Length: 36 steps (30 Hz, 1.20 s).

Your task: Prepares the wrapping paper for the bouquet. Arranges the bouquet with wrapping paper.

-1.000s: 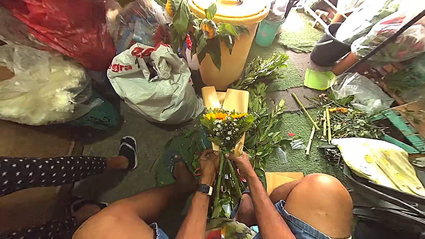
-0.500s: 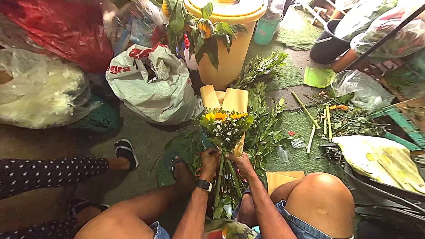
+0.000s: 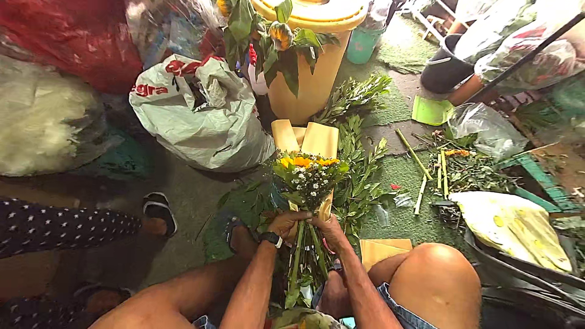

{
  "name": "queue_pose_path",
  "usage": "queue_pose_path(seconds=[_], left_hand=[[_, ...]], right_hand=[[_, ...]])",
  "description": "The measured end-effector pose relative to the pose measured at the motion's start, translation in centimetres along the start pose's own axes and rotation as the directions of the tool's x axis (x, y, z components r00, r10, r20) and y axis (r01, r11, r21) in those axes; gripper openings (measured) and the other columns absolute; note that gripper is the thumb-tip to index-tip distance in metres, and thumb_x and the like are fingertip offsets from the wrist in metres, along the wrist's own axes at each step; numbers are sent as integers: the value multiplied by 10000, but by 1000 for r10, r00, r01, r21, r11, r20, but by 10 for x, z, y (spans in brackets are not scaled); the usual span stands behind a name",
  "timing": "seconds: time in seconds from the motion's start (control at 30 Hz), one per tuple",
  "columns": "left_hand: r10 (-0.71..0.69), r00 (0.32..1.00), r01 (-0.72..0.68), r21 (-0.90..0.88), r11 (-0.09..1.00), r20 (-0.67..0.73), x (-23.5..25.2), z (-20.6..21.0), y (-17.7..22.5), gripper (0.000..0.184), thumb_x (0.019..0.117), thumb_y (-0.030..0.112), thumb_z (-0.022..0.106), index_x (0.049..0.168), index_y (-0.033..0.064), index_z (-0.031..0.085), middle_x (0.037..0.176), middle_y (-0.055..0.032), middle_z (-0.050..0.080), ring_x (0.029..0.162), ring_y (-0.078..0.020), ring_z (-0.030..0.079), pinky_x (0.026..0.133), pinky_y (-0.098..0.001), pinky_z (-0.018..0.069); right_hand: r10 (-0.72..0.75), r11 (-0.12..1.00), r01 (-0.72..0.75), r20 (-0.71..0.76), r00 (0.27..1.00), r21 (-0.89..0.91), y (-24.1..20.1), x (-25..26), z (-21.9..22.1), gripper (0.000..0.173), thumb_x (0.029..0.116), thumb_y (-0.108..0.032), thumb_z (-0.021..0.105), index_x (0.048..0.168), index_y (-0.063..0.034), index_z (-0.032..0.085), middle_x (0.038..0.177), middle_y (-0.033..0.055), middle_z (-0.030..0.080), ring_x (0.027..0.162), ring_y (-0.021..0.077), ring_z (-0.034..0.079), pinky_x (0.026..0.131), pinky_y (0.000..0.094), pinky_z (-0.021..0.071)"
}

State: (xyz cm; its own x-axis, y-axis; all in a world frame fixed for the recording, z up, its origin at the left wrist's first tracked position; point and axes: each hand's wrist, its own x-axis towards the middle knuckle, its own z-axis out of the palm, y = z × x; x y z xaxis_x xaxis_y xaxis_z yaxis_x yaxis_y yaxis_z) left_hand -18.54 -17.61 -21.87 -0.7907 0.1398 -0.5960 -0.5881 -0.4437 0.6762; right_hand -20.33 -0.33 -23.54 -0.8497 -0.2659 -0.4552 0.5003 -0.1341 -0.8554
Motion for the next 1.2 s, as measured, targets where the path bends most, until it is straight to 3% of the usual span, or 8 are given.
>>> queue_pose_path(seconds=[0.17,0.27,0.3,0.37,0.43,0.5,0.8,1.2], left_hand=[[-65,987,69,20,997,-146,1,24,6,334,807,78,824,1087,-33,680,932,-142,732,865,-212,707,824,-395,593],[-63,981,63,-10,998,-181,4,24,2,320,770,32,819,1045,-47,675,883,-152,722,805,-221,698,769,-402,594],[-66,981,63,-24,998,-180,4,24,2,337,766,26,817,1058,-51,668,881,-159,723,801,-229,702,757,-408,598],[-80,981,78,-23,997,-174,4,22,3,439,755,34,830,1143,-48,639,940,-174,724,852,-252,710,785,-427,603],[-85,979,87,0,996,-183,6,21,2,505,729,45,850,1176,-43,630,976,-179,724,887,-263,711,803,-439,603],[-84,978,87,5,996,-193,6,22,2,511,721,42,855,1174,-45,635,982,-183,726,892,-267,712,808,-444,602],[-28,976,41,56,998,-214,7,24,0,474,739,72,873,1148,-43,662,1050,-166,723,982,-256,693,886,-448,577],[-65,983,72,36,997,-173,7,25,3,346,796,61,833,1093,-47,693,953,-158,744,891,-234,716,844,-414,590]], right_hand=[[-34,997,34,-7,999,-66,1,0,2,410,750,-120,876,1074,17,665,916,105,718,843,170,696,802,357,602],[-46,999,45,-72,996,-20,4,-10,6,595,731,-130,900,1223,31,608,1038,138,716,940,199,702,858,372,609],[-61,995,69,-102,993,73,8,-14,5,653,758,-81,856,1318,42,544,1118,164,694,994,216,692,883,374,604],[-59,961,109,-196,979,252,18,-20,0,492,903,-78,644,1363,27,505,1166,158,656,1006,198,655,862,347,571],[-17,926,111,-254,967,360,21,-22,-2,312,1035,-152,481,1292,2,567,1093,125,674,974,178,661,857,345,568],[10,910,109,-283,959,400,18,-22,-1,274,1077,-143,432,1227,13,599,1035,121,685,941,173,671,854,343,574],[-34,971,80,-200,979,225,13,-23,2,244,1031,-72,558,1194,61,683,1043,125,711,889,149,656,812,308,566],[-23,996,45,-253,967,81,4,-11,11,92,930,-6,704,1009,22,741,898,94,726,786,127,651,696,279,543]])
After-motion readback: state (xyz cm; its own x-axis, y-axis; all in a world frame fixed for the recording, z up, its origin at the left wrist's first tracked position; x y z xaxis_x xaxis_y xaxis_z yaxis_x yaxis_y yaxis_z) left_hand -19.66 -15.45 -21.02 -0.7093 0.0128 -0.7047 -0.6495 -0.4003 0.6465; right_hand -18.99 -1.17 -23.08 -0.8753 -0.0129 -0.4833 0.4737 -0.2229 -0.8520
